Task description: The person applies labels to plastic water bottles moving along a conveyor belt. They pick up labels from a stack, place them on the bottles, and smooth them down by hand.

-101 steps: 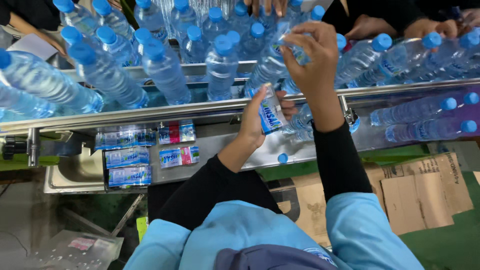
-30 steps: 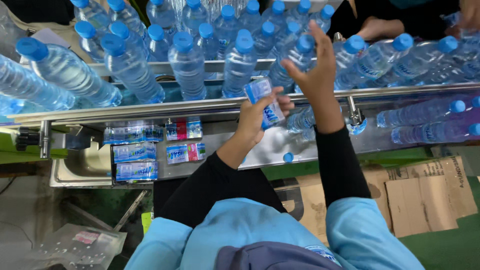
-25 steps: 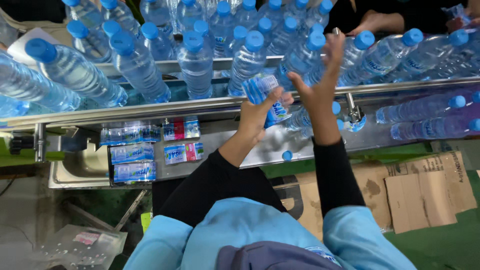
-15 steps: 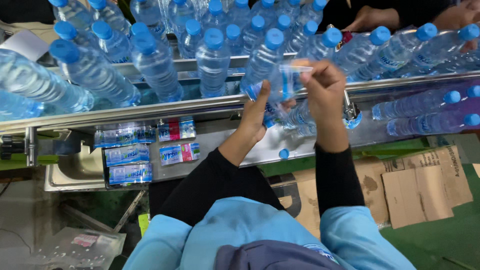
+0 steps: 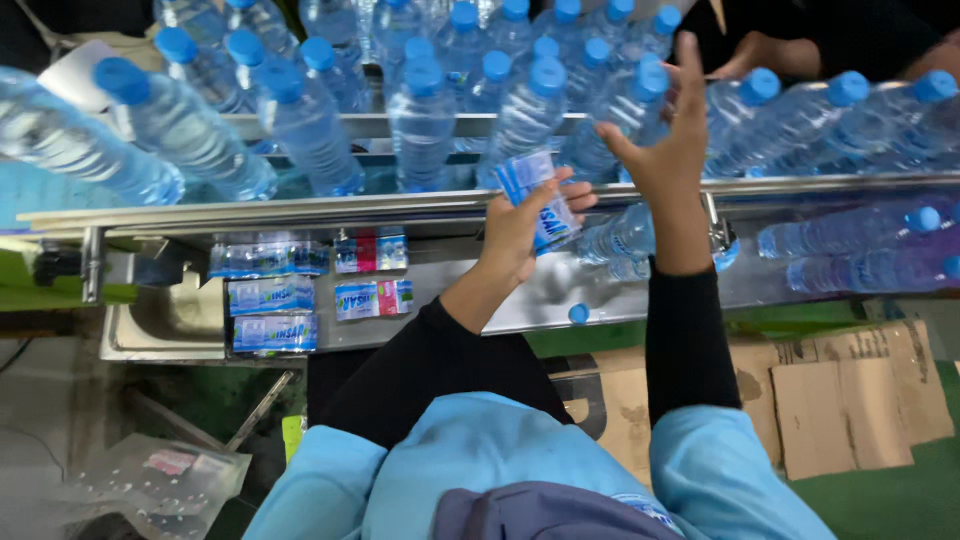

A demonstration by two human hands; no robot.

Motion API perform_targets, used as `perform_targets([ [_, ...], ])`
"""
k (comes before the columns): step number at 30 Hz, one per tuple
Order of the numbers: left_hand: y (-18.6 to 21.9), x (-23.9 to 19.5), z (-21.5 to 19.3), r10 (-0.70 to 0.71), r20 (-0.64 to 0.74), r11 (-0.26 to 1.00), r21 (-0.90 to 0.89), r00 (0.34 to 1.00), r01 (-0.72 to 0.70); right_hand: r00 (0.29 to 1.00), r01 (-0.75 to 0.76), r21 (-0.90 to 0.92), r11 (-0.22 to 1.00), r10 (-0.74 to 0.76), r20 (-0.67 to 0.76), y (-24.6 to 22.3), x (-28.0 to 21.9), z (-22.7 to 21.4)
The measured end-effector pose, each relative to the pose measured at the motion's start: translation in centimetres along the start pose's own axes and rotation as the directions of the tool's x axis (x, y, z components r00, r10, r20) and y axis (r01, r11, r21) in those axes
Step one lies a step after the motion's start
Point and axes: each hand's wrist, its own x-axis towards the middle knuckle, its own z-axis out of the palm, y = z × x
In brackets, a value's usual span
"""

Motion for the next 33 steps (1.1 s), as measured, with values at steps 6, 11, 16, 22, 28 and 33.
perform_targets([
  [6, 1.7, -1.9, 0.9, 0.055, -0.069, 0.988, 0.149, 0.996, -0.044, 0.993, -0.066, -0.258, 0.964, 0.04, -0.107, 0.9, -3.4, -0.3],
  [11, -1.3, 1.1, -3.6, 0.161, -0.186, 0.974, 0.192, 0.969, -0.125, 0.997, 0.015, 0.235, 0.972, 0.002, -0.073, -7.7, -3.6, 3.1],
  [16, 2.4, -2.0, -1.7, 0.032, -0.048, 0.999, -0.025, 0.998, -0.033, 0.896, -0.268, 0.708, 0.654, 0.44, -0.067, -8.4, -0.5, 3.0],
  [22, 3.9, -2.4, -0.8, -0.095, 0.069, 0.986, -0.13, 0.993, 0.103, 0.954, 0.294, -0.24, 0.925, -0.301, 0.007, -6.7, 5.2, 2.5],
  [28, 3.8, -1.9, -1.6, -0.078, -0.009, 0.997, -0.006, 0.997, 0.077, 0.907, 0.349, -0.446, 0.824, -0.417, -0.06, -3.4, 5.3, 0.4],
  [33, 2.9, -2.0, -0.8, -0.119, 0.031, 0.993, 0.03, 0.992, 0.118, 0.887, 0.46, -0.292, 0.839, -0.448, 0.109, -2.2, 4.9, 0.0],
])
